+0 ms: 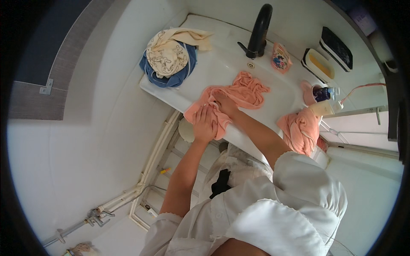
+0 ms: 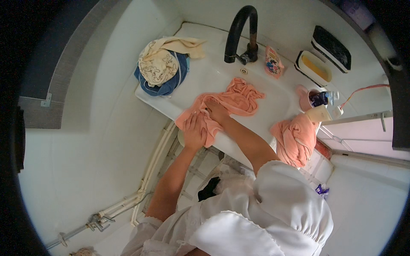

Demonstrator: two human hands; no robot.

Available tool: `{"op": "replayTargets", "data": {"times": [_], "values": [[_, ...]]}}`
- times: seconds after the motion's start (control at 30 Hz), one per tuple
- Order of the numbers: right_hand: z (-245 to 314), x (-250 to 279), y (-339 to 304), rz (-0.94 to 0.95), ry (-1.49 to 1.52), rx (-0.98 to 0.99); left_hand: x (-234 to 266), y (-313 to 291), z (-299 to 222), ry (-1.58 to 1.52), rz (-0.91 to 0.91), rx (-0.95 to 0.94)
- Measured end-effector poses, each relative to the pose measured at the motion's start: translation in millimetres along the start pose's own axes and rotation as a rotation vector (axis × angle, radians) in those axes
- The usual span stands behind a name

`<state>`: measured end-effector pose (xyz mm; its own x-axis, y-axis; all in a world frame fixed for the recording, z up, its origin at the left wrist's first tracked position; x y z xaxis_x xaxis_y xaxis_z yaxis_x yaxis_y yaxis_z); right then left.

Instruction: The person washes pink fabric items in a sink by hand, rinsing them under running water and wringing them out.

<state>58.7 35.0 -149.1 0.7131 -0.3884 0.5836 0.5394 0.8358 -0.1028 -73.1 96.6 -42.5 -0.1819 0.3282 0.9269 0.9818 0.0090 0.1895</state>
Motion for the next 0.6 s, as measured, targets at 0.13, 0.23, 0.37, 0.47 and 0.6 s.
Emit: {"op": "replayTargets", "data": {"times": [0.13,0.23,0.37,0.47,0.6], "values": [[18,14,-62,-0.082,0.266,0.016,-9,-13,13,0.006,0.019,0.079],[13,43,-127,0.053,0.238,-0.244,-9,-9,9,0.011,0.025,0.069],[7,69,-200,0.171,0.107,-0.411,-10,-8,8,-0.005,-0.021,0.048],[1,74,-210,0.045,0.208,-0.552,-10,-9,4,-0.002,-0.035,0.036],[38,91,-165,-0.377,-0.151,-0.365,-8,-11,10,-0.033,-0.014,0.012]]}}
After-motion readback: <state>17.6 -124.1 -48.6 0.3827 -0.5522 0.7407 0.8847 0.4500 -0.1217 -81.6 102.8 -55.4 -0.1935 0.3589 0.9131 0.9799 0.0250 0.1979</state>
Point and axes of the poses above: each hand's wrist, its own y-axis towards the middle knuckle, its own x-axis out of the back of the hand, z = x × y, the point moved 4 cm from there along y, towards the middle knuckle, and after that the axes turned 15 degrees about z, right-handed, at the moved point
